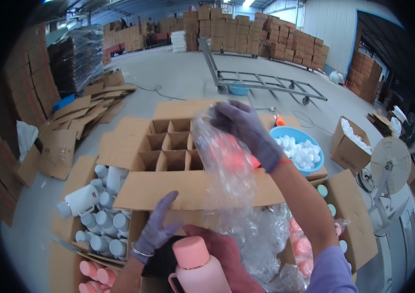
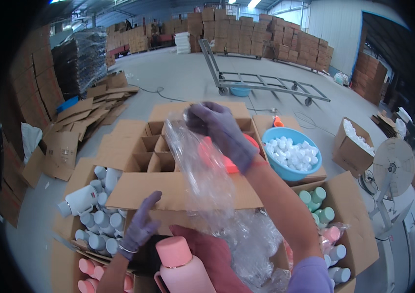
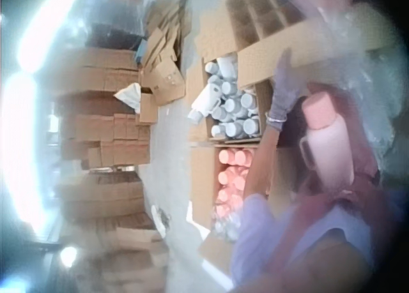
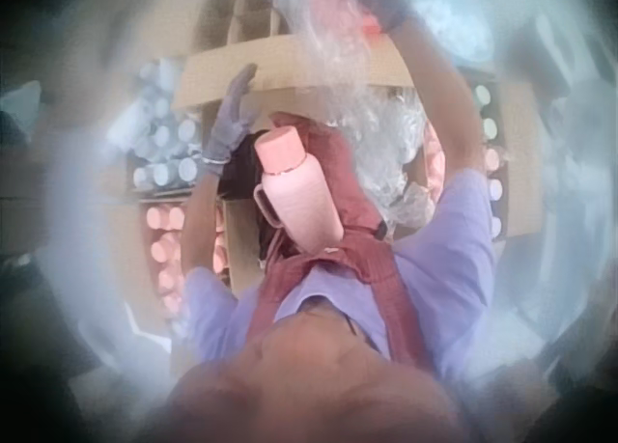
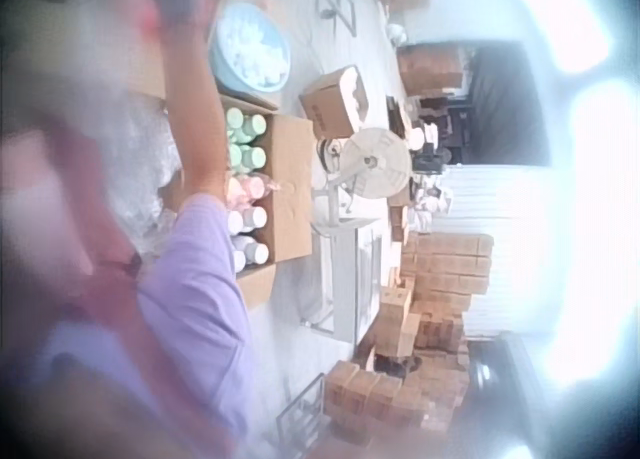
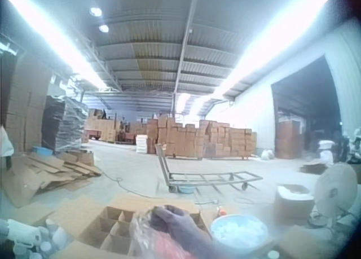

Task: The person assembles thermos bottles by placing white plastic rings into the bottle openings, screwing on pink and white lids, and wrapping each bottle in plastic. The person then places the wrapped bottles into a cardboard box with dividers.

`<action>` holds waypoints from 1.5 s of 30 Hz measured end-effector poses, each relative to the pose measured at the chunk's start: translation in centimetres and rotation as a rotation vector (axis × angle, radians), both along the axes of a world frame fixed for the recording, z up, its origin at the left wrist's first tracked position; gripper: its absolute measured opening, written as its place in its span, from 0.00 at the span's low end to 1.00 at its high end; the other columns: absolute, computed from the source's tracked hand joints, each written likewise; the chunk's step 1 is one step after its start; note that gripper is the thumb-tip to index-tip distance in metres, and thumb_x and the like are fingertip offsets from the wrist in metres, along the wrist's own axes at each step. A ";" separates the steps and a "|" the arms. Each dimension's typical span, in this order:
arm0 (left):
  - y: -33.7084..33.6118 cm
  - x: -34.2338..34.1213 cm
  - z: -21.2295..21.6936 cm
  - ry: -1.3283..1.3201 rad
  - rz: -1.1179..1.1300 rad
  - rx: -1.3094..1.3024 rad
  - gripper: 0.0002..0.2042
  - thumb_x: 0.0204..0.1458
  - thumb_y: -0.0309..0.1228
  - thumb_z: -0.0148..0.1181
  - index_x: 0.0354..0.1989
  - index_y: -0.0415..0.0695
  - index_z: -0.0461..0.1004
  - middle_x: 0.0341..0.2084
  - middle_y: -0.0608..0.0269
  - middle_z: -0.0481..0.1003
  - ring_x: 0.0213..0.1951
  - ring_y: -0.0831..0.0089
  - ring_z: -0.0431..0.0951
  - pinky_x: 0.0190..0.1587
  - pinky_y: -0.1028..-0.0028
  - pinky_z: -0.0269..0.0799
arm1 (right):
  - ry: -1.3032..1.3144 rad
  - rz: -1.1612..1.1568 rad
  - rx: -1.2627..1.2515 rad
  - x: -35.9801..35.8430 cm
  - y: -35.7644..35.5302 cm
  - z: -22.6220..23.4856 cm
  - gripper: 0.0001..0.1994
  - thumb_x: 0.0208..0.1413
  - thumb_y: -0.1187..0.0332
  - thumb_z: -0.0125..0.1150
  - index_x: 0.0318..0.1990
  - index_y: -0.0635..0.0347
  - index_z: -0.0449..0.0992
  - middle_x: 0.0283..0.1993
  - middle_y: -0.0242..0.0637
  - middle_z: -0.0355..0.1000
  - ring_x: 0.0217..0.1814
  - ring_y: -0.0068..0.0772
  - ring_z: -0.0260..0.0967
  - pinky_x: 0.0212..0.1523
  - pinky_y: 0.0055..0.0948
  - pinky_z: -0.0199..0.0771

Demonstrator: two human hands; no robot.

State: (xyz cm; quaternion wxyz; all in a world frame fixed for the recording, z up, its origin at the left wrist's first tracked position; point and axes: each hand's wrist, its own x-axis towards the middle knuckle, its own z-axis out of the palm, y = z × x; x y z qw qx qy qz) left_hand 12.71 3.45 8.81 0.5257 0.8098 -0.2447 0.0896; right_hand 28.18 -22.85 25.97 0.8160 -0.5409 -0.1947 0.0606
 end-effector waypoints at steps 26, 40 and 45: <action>18.9 2.4 -8.4 0.675 0.341 -0.654 0.27 0.61 0.37 0.61 0.66 0.38 0.64 0.54 0.56 0.74 0.51 0.65 0.77 0.56 0.66 0.74 | -0.119 -0.301 -0.617 5.1 -0.6 -14.6 0.38 0.59 0.50 0.64 0.69 0.67 0.60 0.57 0.51 0.69 0.56 0.36 0.72 0.55 0.32 0.74; 1.0 1.8 4.9 0.086 0.183 -0.066 0.18 0.65 0.33 0.51 0.58 0.34 0.71 0.45 0.51 0.77 0.50 0.68 0.76 0.55 0.71 0.70 | -0.461 -0.047 -0.709 -4.8 10.7 -20.1 0.12 0.64 0.64 0.59 0.49 0.58 0.78 0.45 0.48 0.77 0.46 0.50 0.76 0.49 0.36 0.78; -0.5 1.1 -3.2 0.652 0.347 -0.345 0.24 0.65 0.38 0.52 0.65 0.36 0.64 0.58 0.54 0.71 0.58 0.67 0.71 0.63 0.70 0.66 | 0.488 -0.027 0.462 -11.0 4.3 -23.1 0.12 0.68 0.68 0.53 0.51 0.66 0.74 0.46 0.42 0.76 0.46 0.37 0.75 0.50 0.33 0.75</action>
